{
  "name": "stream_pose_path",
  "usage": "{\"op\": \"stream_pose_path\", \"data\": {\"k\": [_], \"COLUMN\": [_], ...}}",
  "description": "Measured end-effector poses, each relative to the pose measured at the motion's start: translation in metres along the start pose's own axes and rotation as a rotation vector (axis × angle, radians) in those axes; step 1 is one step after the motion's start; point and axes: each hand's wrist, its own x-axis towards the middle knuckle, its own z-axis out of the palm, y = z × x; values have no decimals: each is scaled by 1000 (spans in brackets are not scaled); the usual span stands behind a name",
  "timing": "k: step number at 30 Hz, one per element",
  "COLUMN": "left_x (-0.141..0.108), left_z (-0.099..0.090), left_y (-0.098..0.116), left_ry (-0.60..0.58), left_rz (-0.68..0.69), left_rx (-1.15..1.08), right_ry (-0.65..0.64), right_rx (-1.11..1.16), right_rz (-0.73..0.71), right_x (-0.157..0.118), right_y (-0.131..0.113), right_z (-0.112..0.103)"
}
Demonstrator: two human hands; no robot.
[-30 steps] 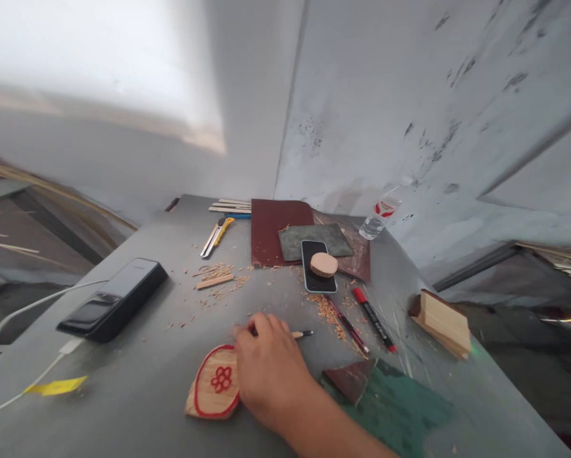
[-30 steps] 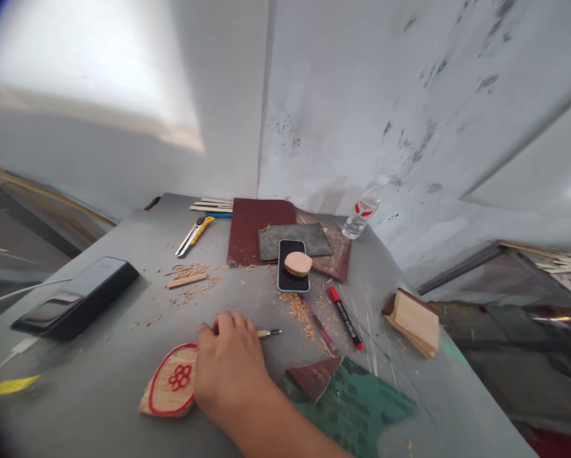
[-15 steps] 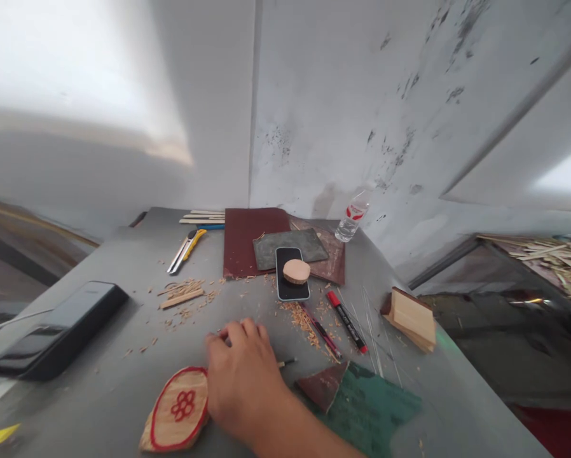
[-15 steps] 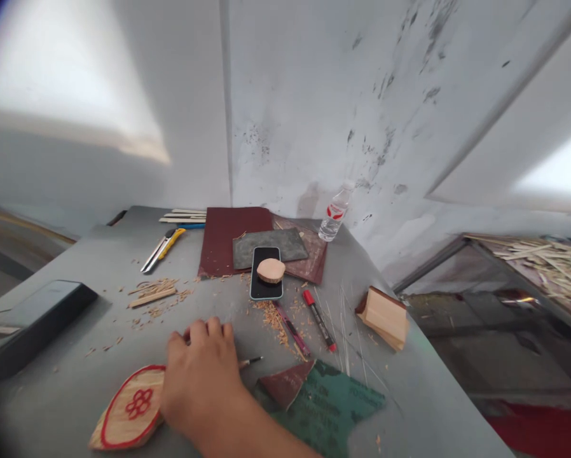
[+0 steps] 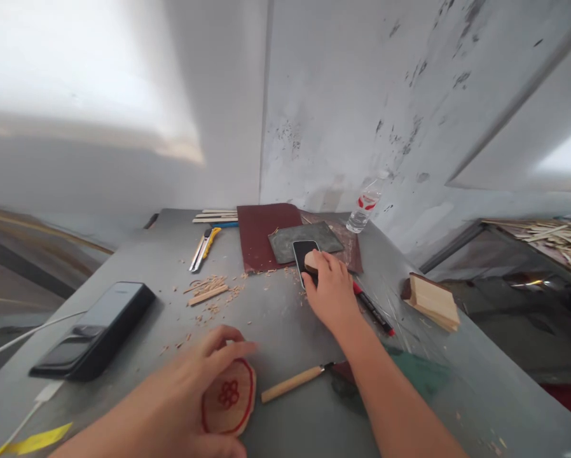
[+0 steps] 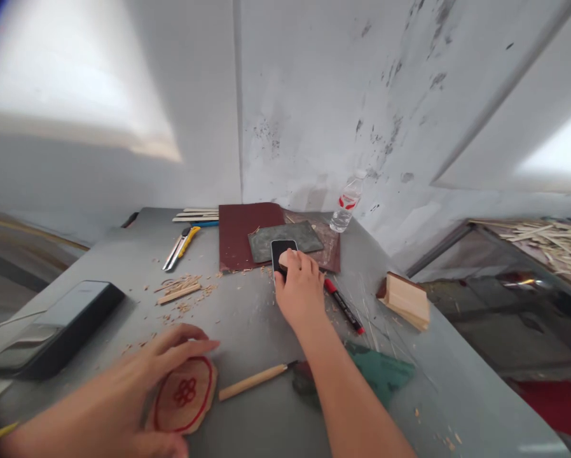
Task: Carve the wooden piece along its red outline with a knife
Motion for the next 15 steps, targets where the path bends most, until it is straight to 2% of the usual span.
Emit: {"op": "stream_pose_path", "data": {"k": [3,6,9,11,13,15], "left_x": [11,11,9,9,8,7], "left_z": [9,10,3,-1,-4,-6], "left_y": [6,11,17,20,20,17], "left_ry": [-103,-61,-112,-106,-76,-40], "left_rz": [-19,-18,-18,-41,-57,-66], "left_rx": [-17,14,-6,-16,-29,-57], "right_ry": [45,80,83,80,45,-46], "right_rx": [-39,-50,-22,12,65,132], "right_rz": [16,13,-12,-30,-71,-153], "right_x": [1,6,9,6,-3,-17], "right_y": [4,9,13,11,4,-10], "right_z": [4,5,6,4,-1,-7]}}
